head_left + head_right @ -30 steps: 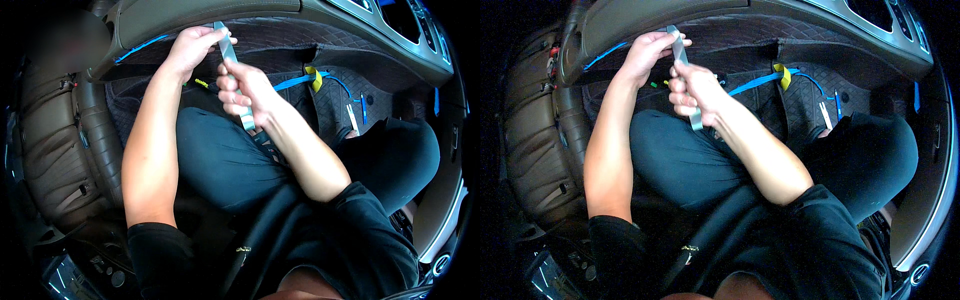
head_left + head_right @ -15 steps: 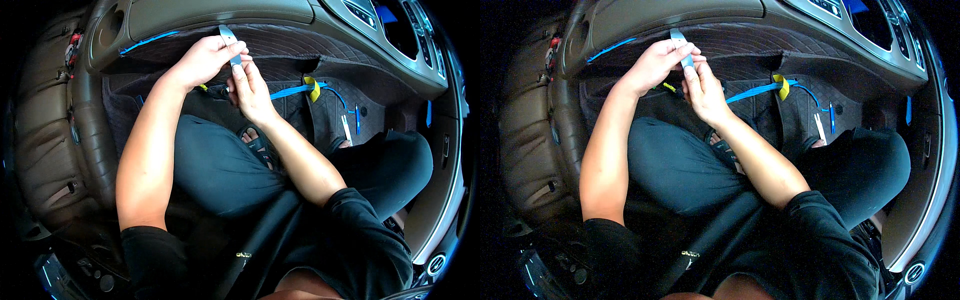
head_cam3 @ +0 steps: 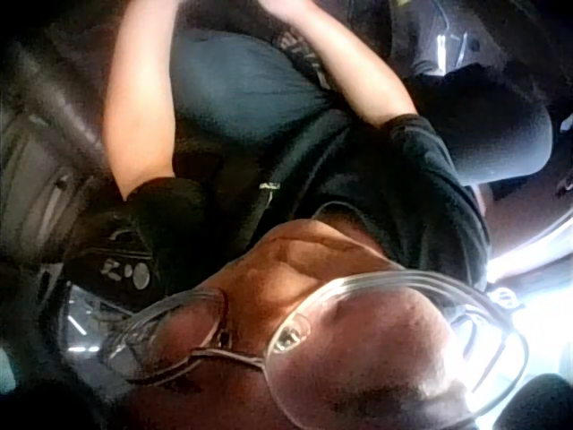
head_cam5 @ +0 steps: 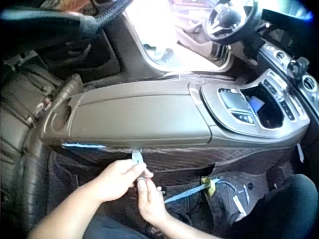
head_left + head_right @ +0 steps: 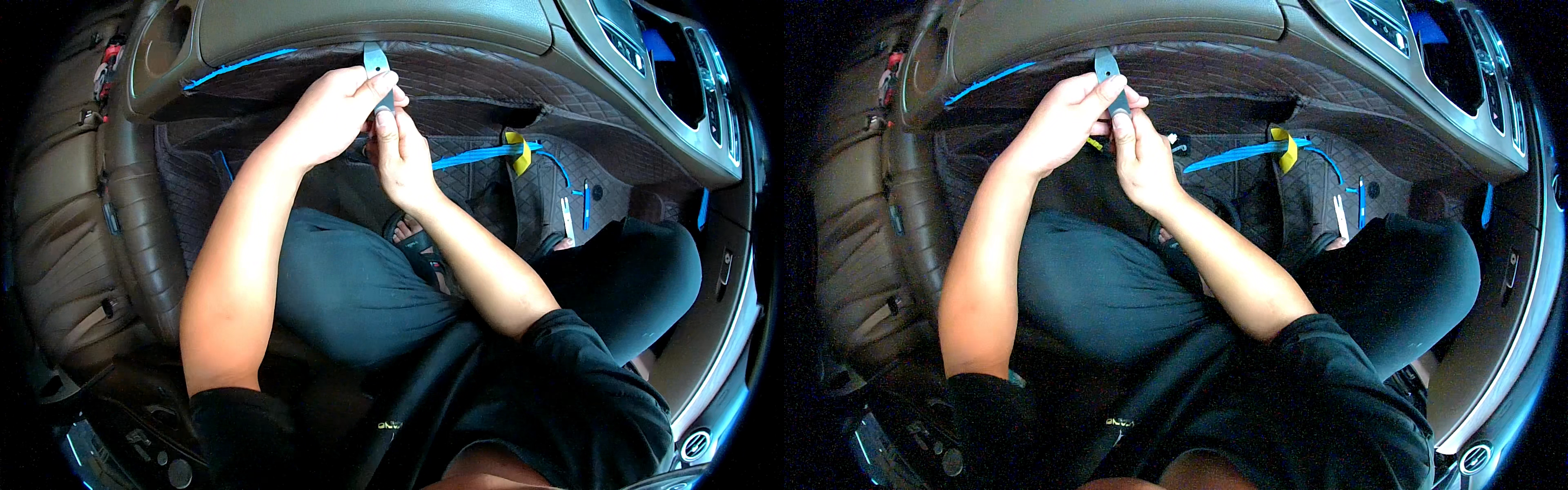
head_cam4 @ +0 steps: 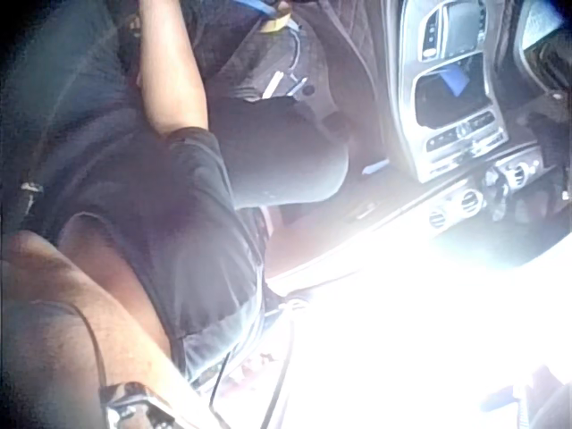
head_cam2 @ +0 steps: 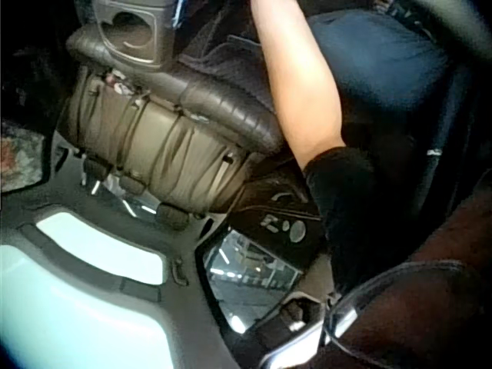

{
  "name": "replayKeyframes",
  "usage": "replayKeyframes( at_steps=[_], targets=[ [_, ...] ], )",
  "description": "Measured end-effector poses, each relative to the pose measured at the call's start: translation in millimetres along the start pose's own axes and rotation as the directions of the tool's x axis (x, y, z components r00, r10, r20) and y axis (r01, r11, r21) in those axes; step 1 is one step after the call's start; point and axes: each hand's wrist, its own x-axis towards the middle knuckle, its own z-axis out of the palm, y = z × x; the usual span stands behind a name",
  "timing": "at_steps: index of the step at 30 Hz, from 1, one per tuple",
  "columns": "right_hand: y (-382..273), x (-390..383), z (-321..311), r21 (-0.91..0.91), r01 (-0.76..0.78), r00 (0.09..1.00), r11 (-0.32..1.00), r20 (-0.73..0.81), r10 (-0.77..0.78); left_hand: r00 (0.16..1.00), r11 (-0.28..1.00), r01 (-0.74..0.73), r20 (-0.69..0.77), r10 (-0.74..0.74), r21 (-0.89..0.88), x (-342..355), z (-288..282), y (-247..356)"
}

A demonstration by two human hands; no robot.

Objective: The person uses a pry tool to detach and then press back into place the leather trim on the side of a car's center console.

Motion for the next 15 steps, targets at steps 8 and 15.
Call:
replayKeyframes(
  at_steps=[8,15],
  targets=[
    [1.5,3.4,2.7,-0.136,0.065,0.995,0.988,-0.06,-0.074,0.999,0.998,-0.05,0.017,0.05,0.026,-0.4,-4.7,-4.6],
    [3.9,-0.1,5.8,-0.072,0.062,0.995,0.995,-0.076,-0.068,0.997,0.997,-0.075,0.028,0.074,0.036,-2.2,-0.9,-4.7]
  ],
)
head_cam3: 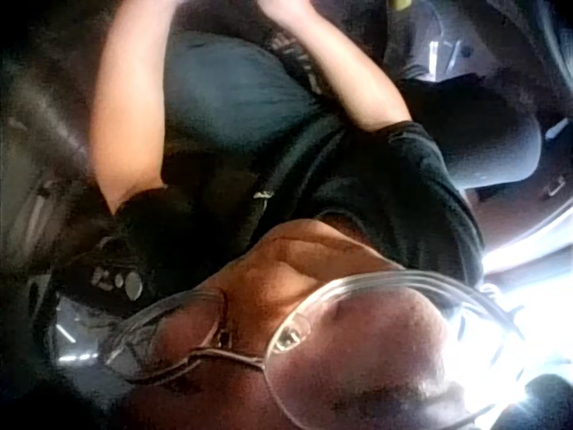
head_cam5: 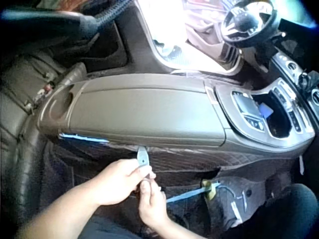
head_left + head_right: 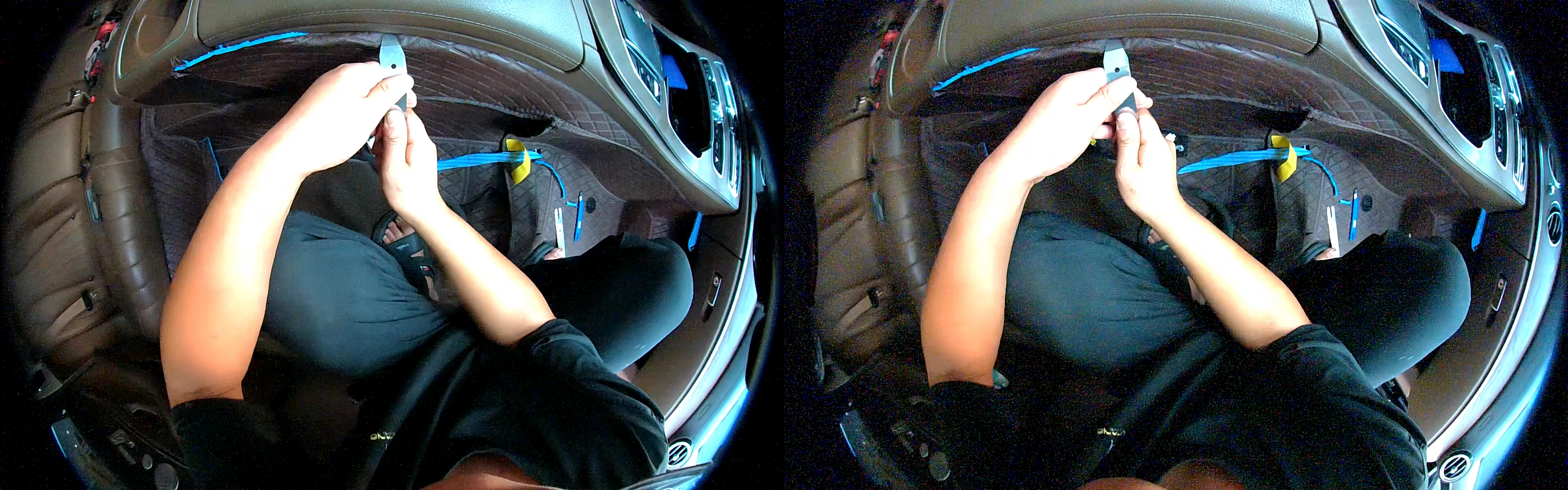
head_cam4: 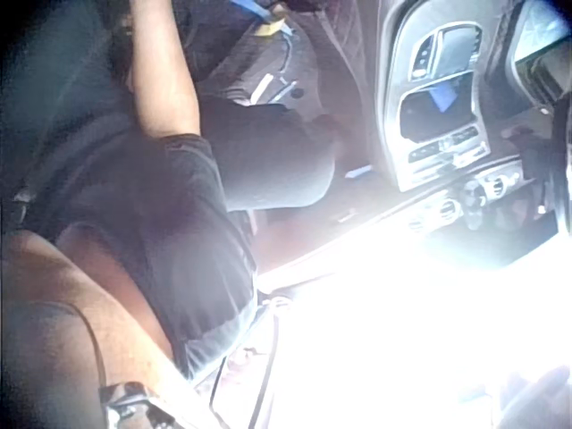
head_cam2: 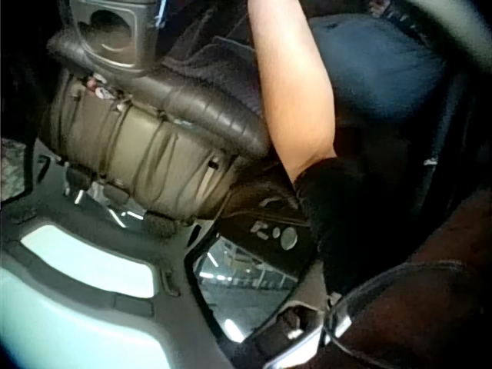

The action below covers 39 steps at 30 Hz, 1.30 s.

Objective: The person uses a pry tool to detach and then press back into place the leather trim on the side of a car's center console.

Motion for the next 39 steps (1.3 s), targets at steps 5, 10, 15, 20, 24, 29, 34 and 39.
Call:
replayKeyframes(
  at_steps=[5,10,15,20,24,29,34,39],
  targets=[
    [6.3,3.4,-4.4,-0.049,-0.039,0.998,0.998,0.037,0.041,0.999,1.0,0.01,-0.052,-0.012,-0.029,5.2,6.2,-7.4],
    [17.2,23.4,1.9,-0.16,0.114,0.993,0.98,-0.005,-0.117,0.985,0.994,-0.065,-0.152,0.077,0.087,14.7,5.3,-11.3],
    [31.2,41.6,-0.5,-0.178,0.199,0.978,0.964,-0.028,-0.207,0.949,0.965,-0.18,-0.223,0.221,0.191,21.6,5.7,-15.4],
    [42.8,53.7,9.6,-0.197,0.262,0.958,0.945,-0.069,-0.28,0.957,0.946,-0.116,-0.221,0.189,0.304,28.8,-6.8,-22.5],
    [42.5,59.5,5.6,-0.233,0.319,0.938,0.919,-0.059,-0.341,0.961,0.944,-0.155,-0.178,0.213,0.292,26.3,-11.4,-17.2],
    [38.4,46.9,-12.0,-0.247,0.233,0.969,0.941,-0.025,-0.246,0.981,0.919,-0.101,-0.114,0.156,0.382,24.0,-20.8,-11.1],
    [55.1,15.0,-23.6,-0.197,0.172,0.968,0.965,-0.148,-0.202,0.966,0.963,-0.148,-0.177,0.19,0.226,22.4,-10.7,-7.2],
    [37.7,19.9,-25.2,-0.192,0.206,0.964,0.96,-0.127,-0.233,0.986,0.973,-0.159,-0.023,0.165,0.167,21.7,-16.9,2.8]
  ],
)
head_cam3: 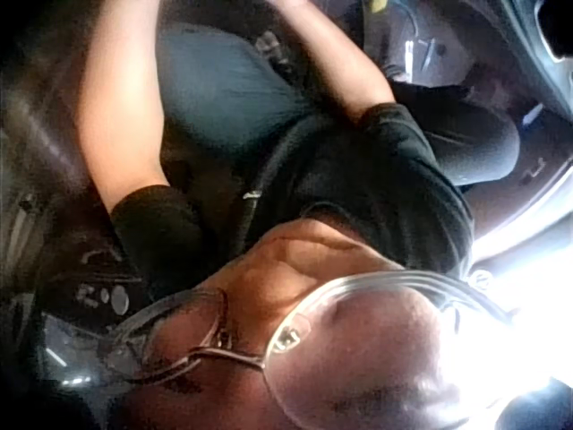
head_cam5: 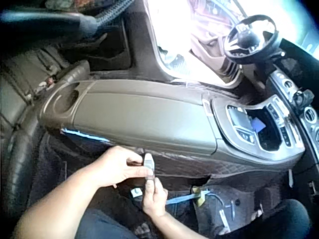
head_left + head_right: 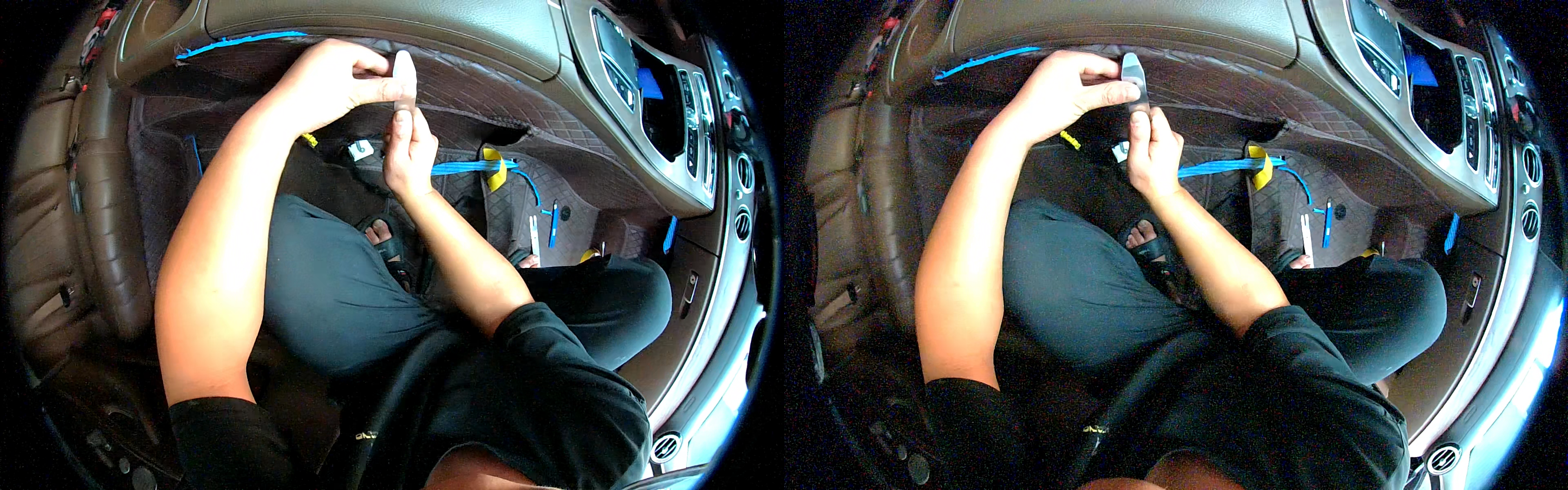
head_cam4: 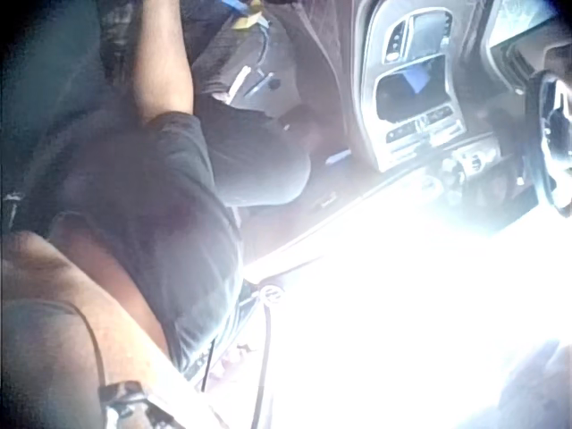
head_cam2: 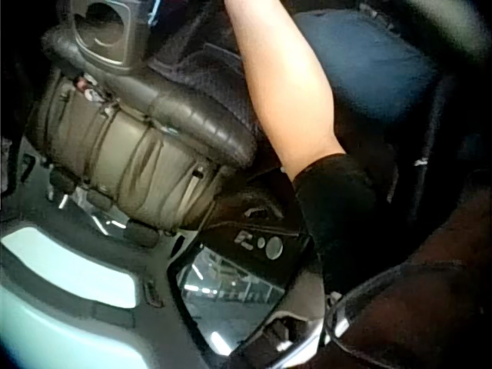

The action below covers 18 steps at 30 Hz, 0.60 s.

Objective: The person uses a pry tool to detach and then press back into place the leather trim on the side of a car's center console.

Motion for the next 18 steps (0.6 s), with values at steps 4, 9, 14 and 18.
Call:
replayKeyframes(
  at_steps=[4,9,14,18],
  targets=[
    [-8.9,7.4,3.7,0.028,-0.056,0.998,0.998,-0.008,0.056,0.998,0.997,-0.041,-0.037,0.044,0.065,-2.4,-0.1,-2.0],
    [-11.9,9.8,8.7,0.054,-0.057,0.998,0.997,-0.015,0.058,0.995,0.994,-0.079,-0.05,0.083,0.078,3.3,2.4,-4.6],
    [-24.7,5.9,10.6,-0.011,-0.077,0.997,0.997,-0.028,0.076,0.996,0.998,0.001,-0.084,0.005,0.069,-2.6,6.8,-6.6],
    [-12.9,19.1,16.9,0.04,-0.028,0.999,0.999,-0.041,0.029,0.969,0.999,-0.051,-0.244,0.048,-0.006,3.1,27.6,-16.2]
  ],
)
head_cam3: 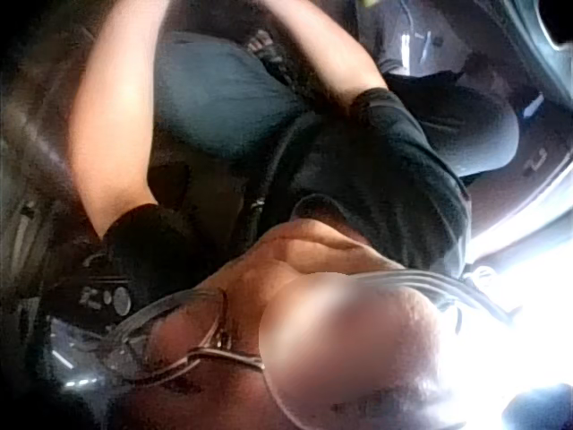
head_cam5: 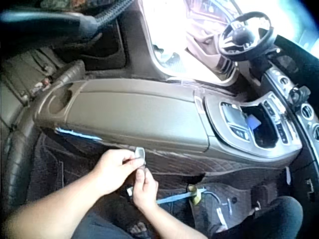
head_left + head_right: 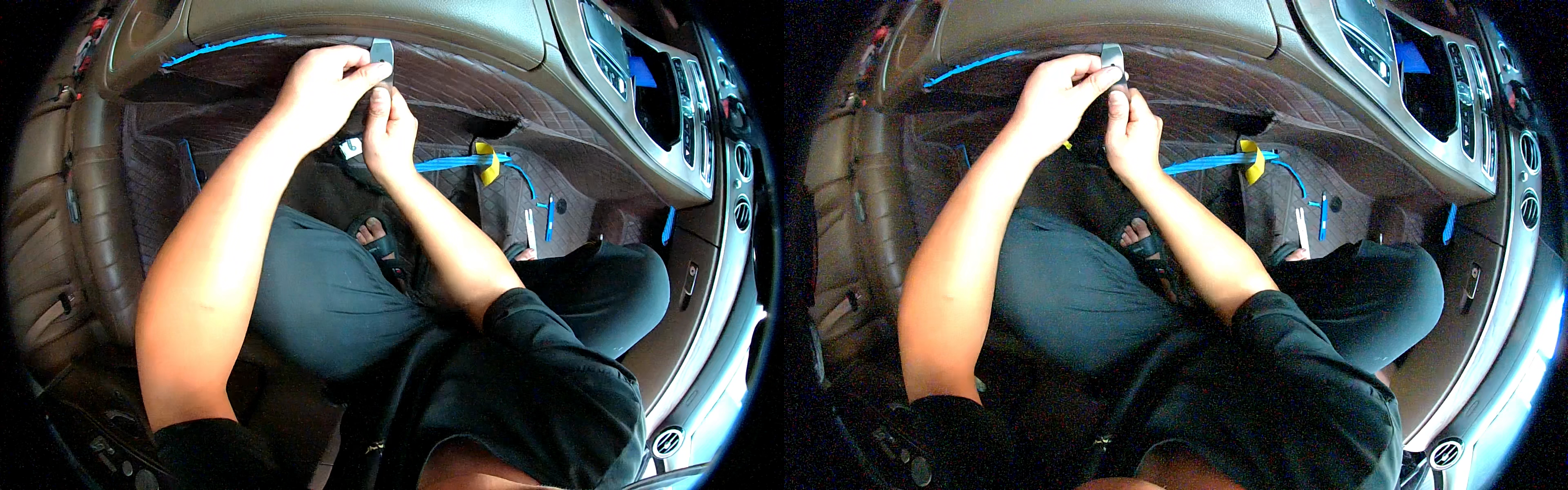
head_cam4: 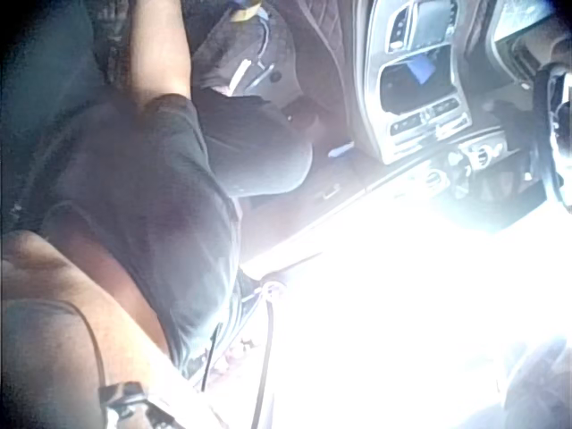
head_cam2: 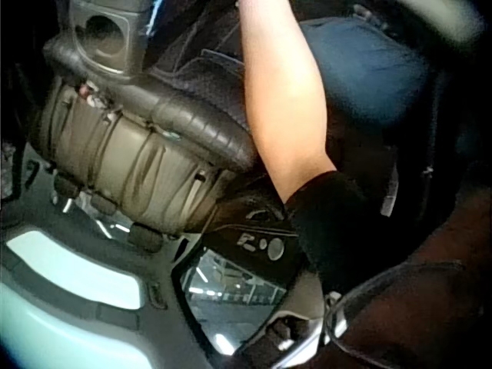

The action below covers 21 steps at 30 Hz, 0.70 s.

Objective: The person uses a pry tool to detach and then press back into place the leather trim on the side of a car's center console.

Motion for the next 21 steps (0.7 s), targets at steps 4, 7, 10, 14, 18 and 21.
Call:
replayKeyframes(
  at_steps=[4,7,10,14,18,21],
  targets=[
    [11.2,1.7,14.4,0.212,0.067,0.997,0.975,-0.055,-0.056,1.0,1.0,0.005,-0.012,-0.005,0.029,1.3,-0.2,5.8],
    [9.7,8.5,-11.1,-0.026,0.034,0.999,0.999,0.024,-0.033,1.0,1.0,0.011,-0.012,-0.011,0.028,1.1,-3.4,8.1],
    [16.6,10.8,-28.7,-0.144,0.096,0.995,0.985,0.019,-0.094,0.995,0.99,0.088,-0.066,-0.081,0.109,8.1,-11.0,10.3],
    [27.8,-14.0,-42.4,-0.08,0.005,0.999,0.997,-0.052,-0.009,0.991,0.986,0.115,-0.078,-0.106,0.123,15.4,-4.2,22.7],
    [3.8,-13.3,-37.3,0.01,-0.05,0.999,0.999,-0.02,0.05,0.979,0.972,0.191,-0.104,-0.178,0.135,13.5,-3.5,22.2],
    [-1.6,-4.8,-35.2,0.016,-0.098,0.995,0.995,-0.02,0.098,0.977,0.977,0.201,-0.091,-0.195,0.064,12.9,-3.4,23.3]
  ],
)
